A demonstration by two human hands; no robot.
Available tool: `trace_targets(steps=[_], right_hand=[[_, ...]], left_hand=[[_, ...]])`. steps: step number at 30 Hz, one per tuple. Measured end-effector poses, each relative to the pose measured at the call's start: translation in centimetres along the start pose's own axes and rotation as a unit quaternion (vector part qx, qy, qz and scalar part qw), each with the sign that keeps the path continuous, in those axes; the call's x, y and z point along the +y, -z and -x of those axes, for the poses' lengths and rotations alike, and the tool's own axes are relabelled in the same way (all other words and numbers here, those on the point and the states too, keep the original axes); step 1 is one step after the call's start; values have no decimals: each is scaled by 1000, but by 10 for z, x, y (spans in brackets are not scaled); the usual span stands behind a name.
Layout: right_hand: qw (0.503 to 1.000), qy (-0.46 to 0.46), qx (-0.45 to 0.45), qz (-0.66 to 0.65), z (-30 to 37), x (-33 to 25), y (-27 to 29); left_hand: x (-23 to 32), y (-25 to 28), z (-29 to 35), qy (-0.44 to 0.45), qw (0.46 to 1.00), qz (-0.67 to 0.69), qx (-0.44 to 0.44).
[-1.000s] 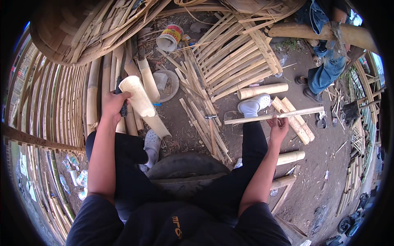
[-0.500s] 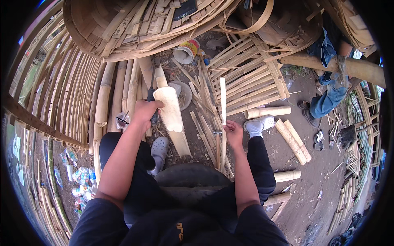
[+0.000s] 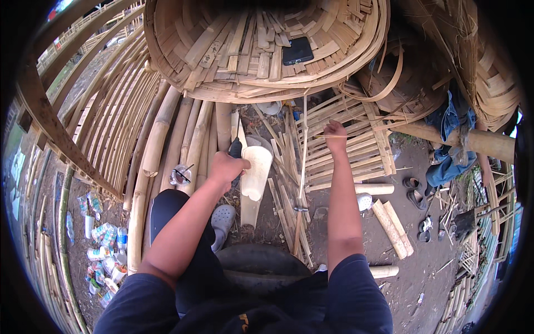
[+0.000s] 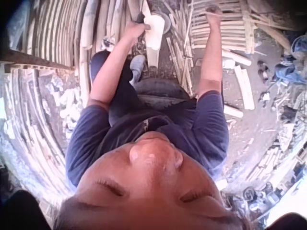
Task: The person shapes a piece of wood using a cleaver and a hammer. The person holds the wood piece by hand, positioning the blade against the wood and striking the back of the blade with a hammer to split or shave off sections, eventually smoothing the edge with the cleaver blade.
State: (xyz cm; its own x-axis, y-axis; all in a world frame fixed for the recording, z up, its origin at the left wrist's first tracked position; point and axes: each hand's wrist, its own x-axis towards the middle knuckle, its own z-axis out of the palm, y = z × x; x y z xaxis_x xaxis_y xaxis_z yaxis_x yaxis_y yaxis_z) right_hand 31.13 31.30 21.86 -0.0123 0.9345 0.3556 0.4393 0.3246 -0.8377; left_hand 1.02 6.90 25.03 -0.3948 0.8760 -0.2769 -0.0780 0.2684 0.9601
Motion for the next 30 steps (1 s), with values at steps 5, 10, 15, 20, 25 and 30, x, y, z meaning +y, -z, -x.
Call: trace_targets(steps=[5,10,15,20,25,30], right_hand=[[983,-56,-145,-100,72,-61,-10],[970,-8,-225,-94,171,-99,-13],[986,-26,-165,-28,201,-120,-19],[987,46,-157,-11,206,-119,-19],[976,45,-212,-36,211,-133,-2],[980,44,-191,30,215,-162,10]], left_hand=[[8,11,7,15,1000,-10,17],[4,-2,11,12,999,-31,2],[-1,-16,15,18,996,-91,-10],[-9,-28,19,14,994,-101,-28],[-5,-31,24,26,992,-112,-52],[3,-33,31,26,986,-158,-48]])
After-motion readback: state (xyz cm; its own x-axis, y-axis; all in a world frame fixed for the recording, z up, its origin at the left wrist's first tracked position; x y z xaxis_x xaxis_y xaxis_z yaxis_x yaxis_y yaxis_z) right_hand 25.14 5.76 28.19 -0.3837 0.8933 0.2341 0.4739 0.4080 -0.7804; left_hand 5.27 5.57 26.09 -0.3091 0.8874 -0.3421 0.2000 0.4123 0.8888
